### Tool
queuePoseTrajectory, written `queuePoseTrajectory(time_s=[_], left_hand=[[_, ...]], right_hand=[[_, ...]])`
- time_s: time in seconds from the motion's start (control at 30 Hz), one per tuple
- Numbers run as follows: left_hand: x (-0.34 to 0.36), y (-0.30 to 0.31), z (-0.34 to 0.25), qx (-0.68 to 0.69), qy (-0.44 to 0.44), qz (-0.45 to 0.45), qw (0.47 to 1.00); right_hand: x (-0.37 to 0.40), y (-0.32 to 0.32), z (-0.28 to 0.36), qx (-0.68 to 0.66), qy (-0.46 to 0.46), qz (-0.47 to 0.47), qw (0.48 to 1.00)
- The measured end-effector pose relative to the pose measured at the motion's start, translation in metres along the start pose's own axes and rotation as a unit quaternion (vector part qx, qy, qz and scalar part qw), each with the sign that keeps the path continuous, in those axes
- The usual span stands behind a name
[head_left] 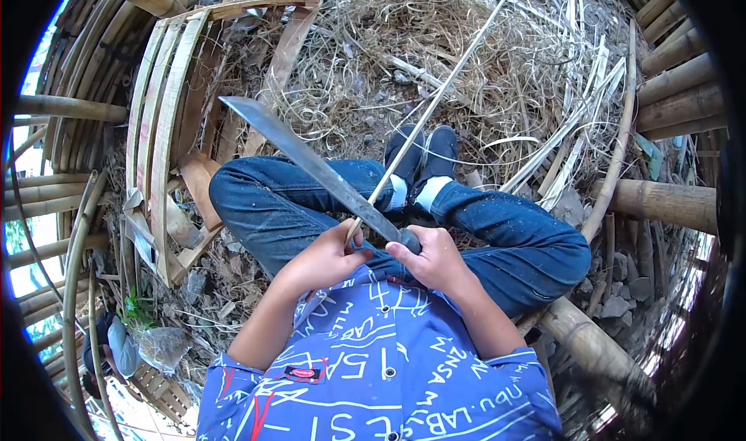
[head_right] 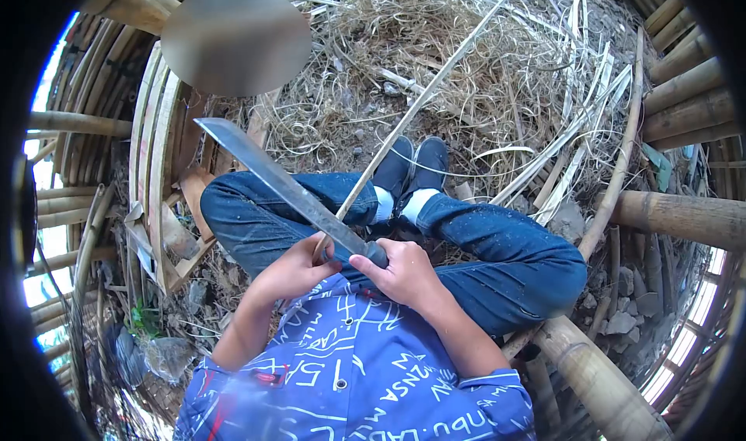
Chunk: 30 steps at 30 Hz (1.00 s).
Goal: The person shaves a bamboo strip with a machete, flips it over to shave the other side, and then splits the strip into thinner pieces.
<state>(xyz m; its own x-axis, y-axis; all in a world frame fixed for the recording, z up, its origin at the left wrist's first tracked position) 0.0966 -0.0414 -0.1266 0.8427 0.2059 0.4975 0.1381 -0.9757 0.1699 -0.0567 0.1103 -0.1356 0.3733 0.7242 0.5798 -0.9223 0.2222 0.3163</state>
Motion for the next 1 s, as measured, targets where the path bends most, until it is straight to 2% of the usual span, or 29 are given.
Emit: queuePoseTrajectory(time_s=[0.17,0.23,0.33,0.47,0.57,0.67,0.73,0.87,0.93,1.0], left_hand=[[0.003,-0.007,-0.019,-0.044,0.009,-0.033,0.998],[0.003,-0.007,-0.022,-0.087,-0.035,-0.067,0.993],[0.002,-0.006,-0.028,-0.091,-0.004,-0.062,0.994],[0.003,-0.005,-0.024,-0.089,-0.027,-0.053,0.994],[0.004,-0.003,-0.022,-0.108,0.014,-0.037,0.993],[0.006,-0.004,-0.008,-0.060,0.032,-0.020,0.997],[0.006,-0.004,0.003,-0.005,-0.014,-0.008,1.000],[0.009,0.000,-0.011,-0.018,-0.025,0.037,0.999],[0.010,-0.001,-0.011,0.106,0.033,0.062,0.992],[0.009,-0.004,-0.013,0.082,0.021,0.046,0.995]], right_hand=[[-0.004,-0.007,-0.009,0.012,0.033,-0.026,0.999],[-0.006,-0.006,-0.010,0.023,0.033,-0.033,0.999],[-0.006,-0.002,-0.006,0.024,0.017,-0.040,0.999],[-0.004,-0.001,-0.005,0.087,0.032,-0.076,0.993],[-0.005,-0.002,-0.005,0.110,0.045,-0.089,0.989],[-0.004,-0.003,-0.004,0.117,0.053,-0.089,0.988],[-0.003,-0.003,-0.005,0.119,0.059,-0.091,0.987],[-0.003,0.000,-0.013,0.108,0.098,-0.095,0.985],[-0.002,0.000,-0.015,0.096,0.101,-0.092,0.986],[-0.002,0.002,-0.015,0.053,0.071,-0.075,0.993]])
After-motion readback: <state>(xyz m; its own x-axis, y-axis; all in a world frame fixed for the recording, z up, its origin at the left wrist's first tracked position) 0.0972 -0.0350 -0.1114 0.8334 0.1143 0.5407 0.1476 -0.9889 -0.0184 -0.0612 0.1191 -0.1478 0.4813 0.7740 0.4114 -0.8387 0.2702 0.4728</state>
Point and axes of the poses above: each hand's wrist, its own x-axis away from the middle knuckle, its own y-axis out of the back of the hand, z = x × y, the point moved 1 cm from there along -x, towards the middle knuckle, and after that the axes turned 11 degrees about -y, right-handed, at the moved point
